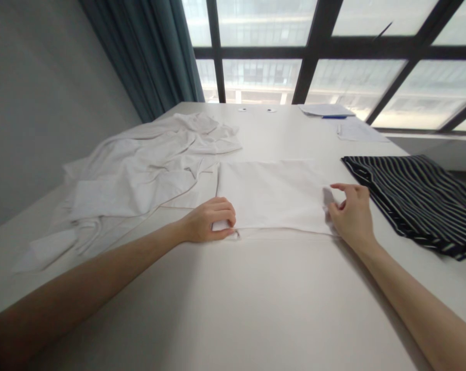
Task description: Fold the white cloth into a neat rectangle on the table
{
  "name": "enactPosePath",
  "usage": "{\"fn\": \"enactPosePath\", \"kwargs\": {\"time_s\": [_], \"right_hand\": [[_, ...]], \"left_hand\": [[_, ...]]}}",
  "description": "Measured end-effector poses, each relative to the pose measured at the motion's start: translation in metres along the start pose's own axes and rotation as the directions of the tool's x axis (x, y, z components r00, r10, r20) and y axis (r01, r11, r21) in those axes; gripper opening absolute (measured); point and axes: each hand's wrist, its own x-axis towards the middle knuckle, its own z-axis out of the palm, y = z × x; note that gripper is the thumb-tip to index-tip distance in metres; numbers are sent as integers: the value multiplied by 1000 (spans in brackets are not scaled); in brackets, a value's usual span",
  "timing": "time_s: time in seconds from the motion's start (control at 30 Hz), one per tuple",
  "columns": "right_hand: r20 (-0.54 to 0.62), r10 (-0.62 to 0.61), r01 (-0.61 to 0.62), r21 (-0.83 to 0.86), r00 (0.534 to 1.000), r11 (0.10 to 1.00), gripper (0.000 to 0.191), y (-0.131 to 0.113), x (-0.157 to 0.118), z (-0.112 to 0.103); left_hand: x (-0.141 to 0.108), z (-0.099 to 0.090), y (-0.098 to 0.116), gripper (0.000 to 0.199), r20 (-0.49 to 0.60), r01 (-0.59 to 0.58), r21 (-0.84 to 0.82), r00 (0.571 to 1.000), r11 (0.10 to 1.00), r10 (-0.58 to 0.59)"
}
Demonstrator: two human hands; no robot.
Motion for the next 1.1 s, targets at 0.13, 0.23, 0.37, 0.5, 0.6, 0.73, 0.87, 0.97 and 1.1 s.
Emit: {"fn": "enactPosePath", "kwargs": {"time_s": [0.13, 0.23, 0.37, 0.5, 0.6, 0.73, 0.87, 0.97, 1.1], "right_hand": [[99, -384, 377, 87, 918, 922, 27, -18, -6, -7], [280, -675, 646, 200, 683, 736, 27, -36, -12, -5], [257, -768, 758, 159, 587, 633, 23, -45, -15, -2], [170, -770, 762, 123, 615, 636, 19, -40, -15, -7], [159, -758, 745, 139, 633, 652, 13, -41, -16, -11], [302, -720, 675, 256, 624, 692, 9, -47, -16, -9], [441, -609, 501, 348, 659, 793, 15, -51, -16, -7], [445, -520, 387, 359, 729, 849, 24, -51, -16, -6], [449, -390, 244, 349, 804, 905, 27, -51, -17, -6]], "left_hand": [[-1, 2, 0, 9, -3, -36, 49, 999, 998, 36], [-2, 2, 0, 11, -16, -42, 55, 999, 998, 43], [-2, 0, 1, 16, -45, -65, 42, 997, 997, 67], [-3, -1, 0, 18, -55, -58, 12, 997, 998, 59], [-3, -1, -1, 18, -49, -50, -14, 998, 999, 49], [-4, -1, -2, 19, -24, -48, -58, 999, 997, 46], [-3, 0, -4, 25, 6, -28, -97, 1000, 995, 29], [-2, 0, -4, 27, 9, 12, -96, 1000, 995, -11], [-1, 0, -3, 19, 57, 46, -50, 997, 998, -43]]}}
